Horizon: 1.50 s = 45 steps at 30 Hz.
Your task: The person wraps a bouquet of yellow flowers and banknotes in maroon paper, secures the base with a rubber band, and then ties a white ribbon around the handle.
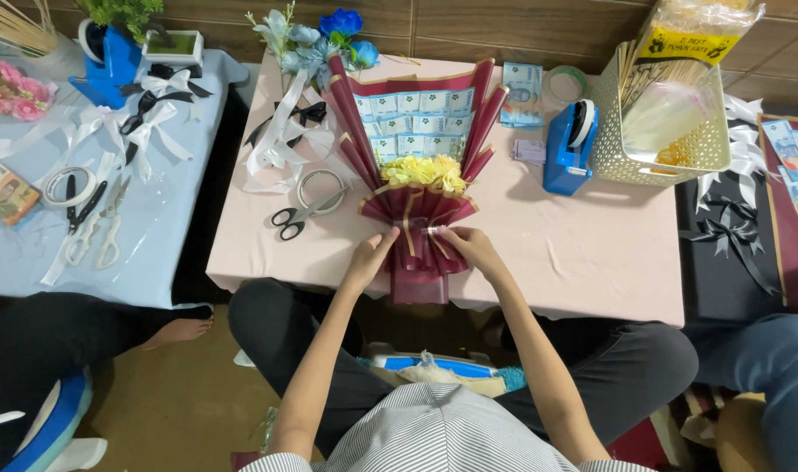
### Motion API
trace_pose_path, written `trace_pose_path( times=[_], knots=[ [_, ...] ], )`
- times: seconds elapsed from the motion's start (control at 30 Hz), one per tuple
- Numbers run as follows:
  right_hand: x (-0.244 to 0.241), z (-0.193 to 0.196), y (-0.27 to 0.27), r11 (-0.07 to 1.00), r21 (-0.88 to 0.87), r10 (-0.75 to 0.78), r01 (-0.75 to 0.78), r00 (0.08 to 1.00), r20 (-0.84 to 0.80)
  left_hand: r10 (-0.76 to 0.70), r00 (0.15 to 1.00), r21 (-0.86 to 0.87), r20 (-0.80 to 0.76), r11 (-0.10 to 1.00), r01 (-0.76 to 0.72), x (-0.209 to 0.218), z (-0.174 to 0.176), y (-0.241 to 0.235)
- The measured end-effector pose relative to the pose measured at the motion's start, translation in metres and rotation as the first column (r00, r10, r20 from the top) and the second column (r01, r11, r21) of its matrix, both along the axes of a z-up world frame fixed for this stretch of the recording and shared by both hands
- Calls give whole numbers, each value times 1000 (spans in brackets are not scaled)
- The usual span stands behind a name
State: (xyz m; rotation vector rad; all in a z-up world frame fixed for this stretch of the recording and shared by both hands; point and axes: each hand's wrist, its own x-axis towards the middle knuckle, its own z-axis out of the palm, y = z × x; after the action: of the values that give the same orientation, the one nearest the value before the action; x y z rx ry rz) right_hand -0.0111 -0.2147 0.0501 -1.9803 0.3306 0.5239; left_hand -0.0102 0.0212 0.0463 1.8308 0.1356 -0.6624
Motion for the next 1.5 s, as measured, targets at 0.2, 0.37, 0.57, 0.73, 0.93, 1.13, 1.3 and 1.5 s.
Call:
trace_pose_path(
  times=[0.2, 0.37, 0.57, 0.73, 0.93, 1.13, 1.3, 1.5],
  knots=[
    [21, -71, -7, 984, 123, -138, 127, 986, 89, 6, 998, -164, 69, 986, 5, 0, 41, -17],
    [14, -30, 5, 941, 269, -261, 205, 947, 189, 30, 989, -253, 143, 967, 7, 21, 18, -20],
    [8, 16, 11, 875, 466, -312, 132, 890, 333, -16, 966, -355, 259, 928, 111, 41, 34, -15],
    [11, -2, 2, 881, 472, -249, 34, 882, 400, -71, 960, -308, 272, 939, 156, 41, 51, -7],
    [6, 18, 0, 922, 387, -187, 23, 901, 391, -94, 960, -368, 263, 910, 189, 37, 41, 0],
    [7, 19, 0, 946, 322, -131, -30, 874, 467, -107, 963, -350, 247, 917, 191, 36, 33, 5],
    [10, 26, 9, 924, 381, -145, -9, 916, 374, -125, 954, -334, 271, 918, 215, 28, 46, 4],
    [14, 26, 8, 902, 430, -205, 40, 917, 343, -33, 961, -409, 276, 900, 148, 38, -6, -2]
  ],
)
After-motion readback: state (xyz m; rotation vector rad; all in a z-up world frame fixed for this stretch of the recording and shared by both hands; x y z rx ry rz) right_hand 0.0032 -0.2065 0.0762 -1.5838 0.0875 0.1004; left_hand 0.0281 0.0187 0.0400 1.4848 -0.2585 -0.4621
